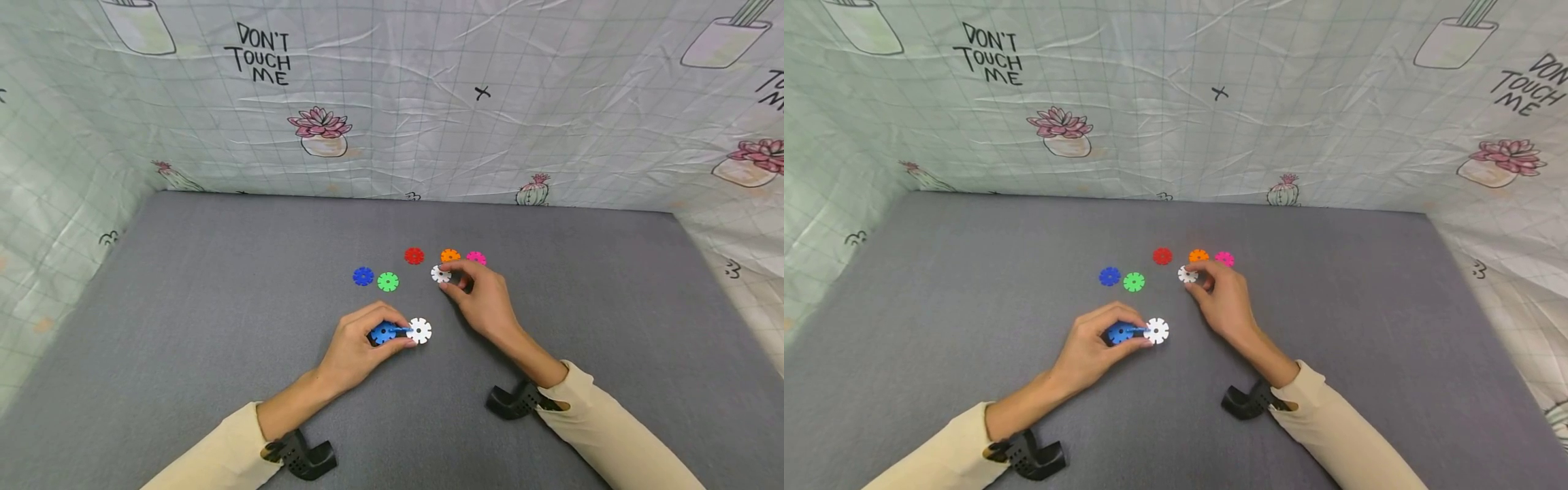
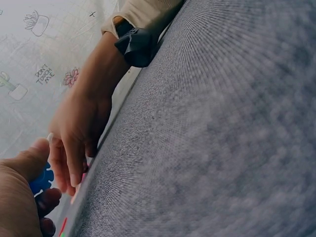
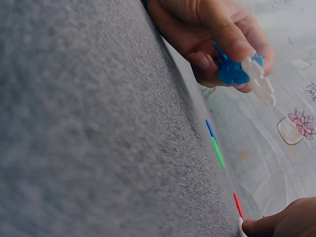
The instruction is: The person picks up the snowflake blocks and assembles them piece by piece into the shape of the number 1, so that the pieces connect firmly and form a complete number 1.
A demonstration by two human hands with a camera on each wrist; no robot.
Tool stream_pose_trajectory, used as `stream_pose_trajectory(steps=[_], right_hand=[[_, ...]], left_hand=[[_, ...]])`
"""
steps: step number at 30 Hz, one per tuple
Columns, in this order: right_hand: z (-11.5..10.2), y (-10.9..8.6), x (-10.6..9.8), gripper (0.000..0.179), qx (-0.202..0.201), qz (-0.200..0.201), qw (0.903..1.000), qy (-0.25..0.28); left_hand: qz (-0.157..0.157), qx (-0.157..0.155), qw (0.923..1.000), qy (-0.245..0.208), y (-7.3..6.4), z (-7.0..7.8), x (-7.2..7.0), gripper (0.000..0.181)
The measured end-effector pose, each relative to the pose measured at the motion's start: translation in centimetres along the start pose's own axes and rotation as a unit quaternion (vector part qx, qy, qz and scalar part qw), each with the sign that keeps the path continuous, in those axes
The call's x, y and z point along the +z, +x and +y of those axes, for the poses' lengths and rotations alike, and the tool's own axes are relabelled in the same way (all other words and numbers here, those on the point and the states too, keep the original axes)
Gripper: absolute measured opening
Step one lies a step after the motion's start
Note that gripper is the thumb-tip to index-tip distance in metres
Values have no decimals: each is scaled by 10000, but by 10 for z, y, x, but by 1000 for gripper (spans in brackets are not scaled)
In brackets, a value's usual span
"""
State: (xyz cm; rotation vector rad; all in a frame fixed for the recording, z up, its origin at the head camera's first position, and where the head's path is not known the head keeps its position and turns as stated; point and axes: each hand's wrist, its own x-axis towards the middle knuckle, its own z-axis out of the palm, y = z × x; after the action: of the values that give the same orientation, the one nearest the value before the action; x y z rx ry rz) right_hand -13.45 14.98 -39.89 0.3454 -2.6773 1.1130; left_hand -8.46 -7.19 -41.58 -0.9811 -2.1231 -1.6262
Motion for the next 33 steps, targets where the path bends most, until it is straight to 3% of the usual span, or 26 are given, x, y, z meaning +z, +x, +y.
stream_pose_trajectory(steps=[10, 21, 33], right_hand=[[0, 5, 4, 28, -300, 43, 9995, -72], [-1, 4, -2, 30, -340, -129, 9993, -62], [-3, -8, -13, 30, 163, -290, 9968, 720]], left_hand=[[-14, 9, 10000, 36, -1, -1, 0, 23], [-58, -52, 10000, 59, 0, 1, -1, 23], [-79, -43, 9999, -122, 0, 1, -1, 22]])
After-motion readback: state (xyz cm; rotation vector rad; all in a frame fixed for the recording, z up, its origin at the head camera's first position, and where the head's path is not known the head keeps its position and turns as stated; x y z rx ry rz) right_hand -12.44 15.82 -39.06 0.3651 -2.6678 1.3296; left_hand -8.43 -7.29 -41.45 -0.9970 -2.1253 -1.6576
